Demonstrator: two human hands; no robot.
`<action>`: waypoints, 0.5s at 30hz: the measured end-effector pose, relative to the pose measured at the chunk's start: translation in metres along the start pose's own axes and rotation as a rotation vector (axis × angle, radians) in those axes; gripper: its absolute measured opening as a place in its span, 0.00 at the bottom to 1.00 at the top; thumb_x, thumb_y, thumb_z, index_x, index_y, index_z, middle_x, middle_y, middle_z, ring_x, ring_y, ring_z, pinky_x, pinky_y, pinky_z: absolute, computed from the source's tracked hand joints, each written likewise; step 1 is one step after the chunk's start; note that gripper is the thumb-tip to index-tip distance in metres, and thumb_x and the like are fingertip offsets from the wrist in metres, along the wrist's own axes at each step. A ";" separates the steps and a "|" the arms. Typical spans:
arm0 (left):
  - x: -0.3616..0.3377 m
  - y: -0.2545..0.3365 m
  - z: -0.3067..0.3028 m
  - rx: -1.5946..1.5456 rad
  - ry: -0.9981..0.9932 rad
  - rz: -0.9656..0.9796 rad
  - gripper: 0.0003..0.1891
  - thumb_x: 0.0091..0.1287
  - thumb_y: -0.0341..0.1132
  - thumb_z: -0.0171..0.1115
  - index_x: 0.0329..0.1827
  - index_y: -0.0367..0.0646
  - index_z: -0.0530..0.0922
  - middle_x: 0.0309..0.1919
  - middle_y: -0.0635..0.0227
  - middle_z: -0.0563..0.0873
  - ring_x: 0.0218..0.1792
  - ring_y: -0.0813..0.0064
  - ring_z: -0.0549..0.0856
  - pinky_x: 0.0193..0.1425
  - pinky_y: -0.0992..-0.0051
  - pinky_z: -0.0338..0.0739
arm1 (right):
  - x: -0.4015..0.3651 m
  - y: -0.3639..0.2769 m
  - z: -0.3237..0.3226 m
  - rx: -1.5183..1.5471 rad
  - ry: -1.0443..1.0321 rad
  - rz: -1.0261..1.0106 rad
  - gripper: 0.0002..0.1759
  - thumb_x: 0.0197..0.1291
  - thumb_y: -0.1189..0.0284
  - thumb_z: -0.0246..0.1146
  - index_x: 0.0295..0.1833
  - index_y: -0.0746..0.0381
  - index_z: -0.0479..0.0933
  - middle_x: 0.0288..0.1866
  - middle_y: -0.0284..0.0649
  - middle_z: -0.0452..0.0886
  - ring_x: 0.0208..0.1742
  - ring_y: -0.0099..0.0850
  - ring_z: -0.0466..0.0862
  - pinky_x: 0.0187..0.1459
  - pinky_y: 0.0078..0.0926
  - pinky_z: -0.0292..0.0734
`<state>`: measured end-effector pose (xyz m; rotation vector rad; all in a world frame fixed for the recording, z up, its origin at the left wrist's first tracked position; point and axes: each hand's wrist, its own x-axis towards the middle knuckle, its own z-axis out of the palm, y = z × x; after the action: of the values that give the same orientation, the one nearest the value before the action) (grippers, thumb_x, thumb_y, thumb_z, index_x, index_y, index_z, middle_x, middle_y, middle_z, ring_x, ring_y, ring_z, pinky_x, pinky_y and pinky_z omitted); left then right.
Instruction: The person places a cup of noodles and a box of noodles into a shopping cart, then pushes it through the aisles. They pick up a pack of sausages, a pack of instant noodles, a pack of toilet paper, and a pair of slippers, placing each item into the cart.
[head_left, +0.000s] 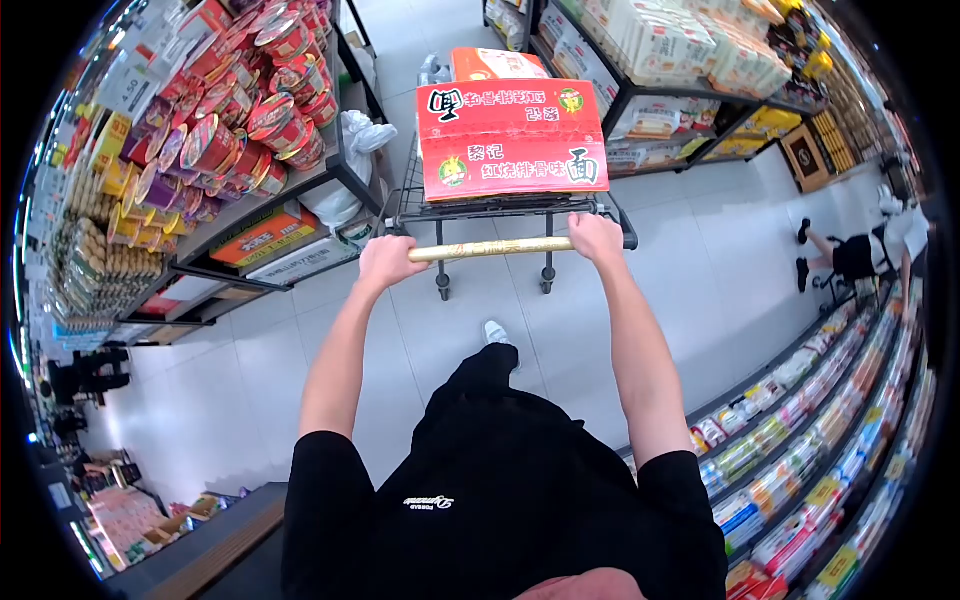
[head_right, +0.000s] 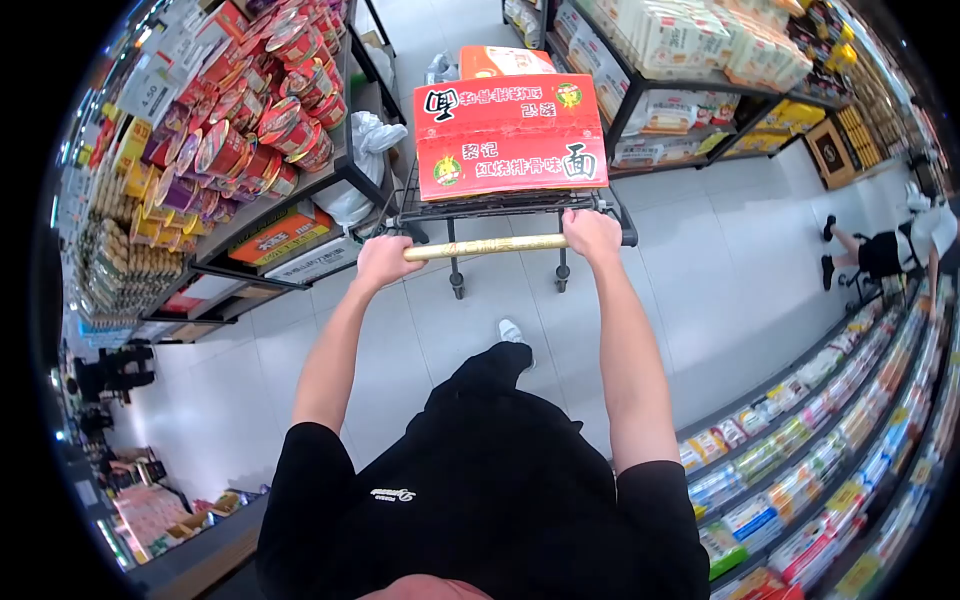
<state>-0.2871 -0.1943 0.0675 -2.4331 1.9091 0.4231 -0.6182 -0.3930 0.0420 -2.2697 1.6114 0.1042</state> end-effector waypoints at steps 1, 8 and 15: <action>0.014 -0.003 -0.002 -0.009 0.008 -0.018 0.21 0.53 0.59 0.69 0.30 0.50 0.86 0.26 0.62 0.87 0.32 0.57 0.87 0.38 0.58 0.81 | 0.014 -0.002 -0.004 -0.004 0.022 -0.002 0.31 0.71 0.53 0.43 0.41 0.63 0.87 0.42 0.52 0.88 0.46 0.51 0.87 0.52 0.48 0.79; 0.089 -0.018 -0.021 0.020 0.006 -0.046 0.18 0.54 0.55 0.68 0.33 0.51 0.87 0.28 0.63 0.88 0.35 0.59 0.88 0.40 0.59 0.82 | 0.104 -0.016 -0.019 -0.060 0.032 -0.035 0.32 0.70 0.53 0.41 0.42 0.64 0.86 0.43 0.53 0.87 0.48 0.51 0.86 0.54 0.48 0.78; 0.147 -0.034 -0.033 0.034 0.058 -0.081 0.16 0.55 0.53 0.67 0.33 0.52 0.86 0.28 0.63 0.88 0.35 0.59 0.89 0.39 0.59 0.82 | 0.174 -0.037 -0.036 -0.078 0.024 -0.017 0.32 0.70 0.48 0.43 0.48 0.60 0.86 0.48 0.53 0.87 0.52 0.49 0.86 0.56 0.46 0.78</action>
<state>-0.2164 -0.3320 0.0614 -2.5172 1.8153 0.3175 -0.5285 -0.5509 0.0394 -2.3513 1.6266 0.1389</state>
